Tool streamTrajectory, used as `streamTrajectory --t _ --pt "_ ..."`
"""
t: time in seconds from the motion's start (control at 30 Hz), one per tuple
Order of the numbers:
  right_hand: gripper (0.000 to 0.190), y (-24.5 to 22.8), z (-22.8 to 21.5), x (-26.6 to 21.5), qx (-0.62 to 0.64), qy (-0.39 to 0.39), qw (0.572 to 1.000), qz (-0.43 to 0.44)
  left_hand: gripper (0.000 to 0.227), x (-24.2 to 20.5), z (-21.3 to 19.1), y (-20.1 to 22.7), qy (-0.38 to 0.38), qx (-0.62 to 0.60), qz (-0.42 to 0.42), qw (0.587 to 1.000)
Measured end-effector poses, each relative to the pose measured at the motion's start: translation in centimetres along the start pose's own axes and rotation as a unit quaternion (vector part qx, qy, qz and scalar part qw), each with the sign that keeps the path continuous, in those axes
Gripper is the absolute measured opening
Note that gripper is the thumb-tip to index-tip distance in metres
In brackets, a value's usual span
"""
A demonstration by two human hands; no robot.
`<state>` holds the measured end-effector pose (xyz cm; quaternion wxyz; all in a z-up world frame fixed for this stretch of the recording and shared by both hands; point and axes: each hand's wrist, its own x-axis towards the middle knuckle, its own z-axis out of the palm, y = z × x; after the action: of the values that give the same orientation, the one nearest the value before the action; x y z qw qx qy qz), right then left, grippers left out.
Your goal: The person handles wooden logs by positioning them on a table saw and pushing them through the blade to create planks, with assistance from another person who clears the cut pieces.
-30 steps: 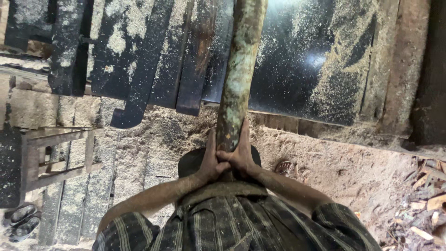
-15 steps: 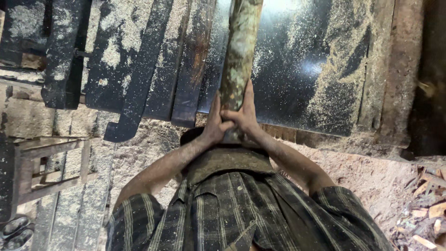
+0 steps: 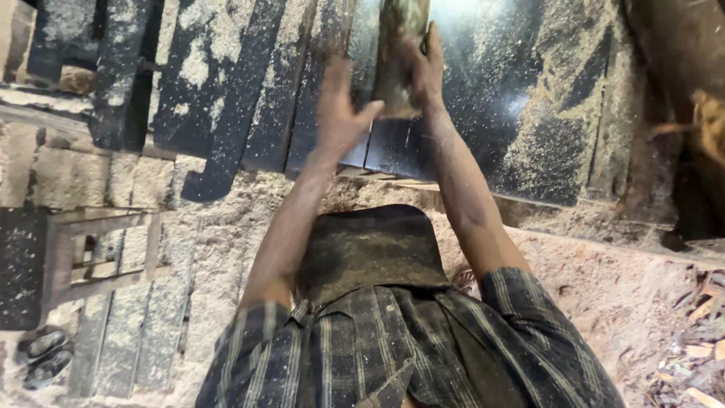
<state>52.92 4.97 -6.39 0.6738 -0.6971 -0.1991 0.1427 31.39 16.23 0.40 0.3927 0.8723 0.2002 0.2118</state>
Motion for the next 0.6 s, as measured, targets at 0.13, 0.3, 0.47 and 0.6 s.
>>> streamTrajectory --t 0.13,0.3,0.47,0.6 --pt "0.093 2.6 -1.2 0.2 -0.105 -0.041 0.980 0.165 0.104 -8.0 -14.5 -4.7 -0.014 0.341 -0.175 0.924" --pt "0.089 4.7 -2.7 -2.1 0.020 -0.164 0.986 -0.011 0.120 -14.0 -19.8 -7.4 -0.080 0.304 -0.262 0.913" --pt "0.082 -4.1 -3.8 -7.8 -0.062 -0.197 0.974 0.098 0.069 -16.1 -17.0 -7.4 -0.037 0.191 -0.239 0.951" --pt "0.063 -7.3 2.1 -18.0 -0.282 -0.184 0.935 0.110 0.053 -24.5 -11.4 -5.2 -0.071 -0.081 -0.320 0.941"
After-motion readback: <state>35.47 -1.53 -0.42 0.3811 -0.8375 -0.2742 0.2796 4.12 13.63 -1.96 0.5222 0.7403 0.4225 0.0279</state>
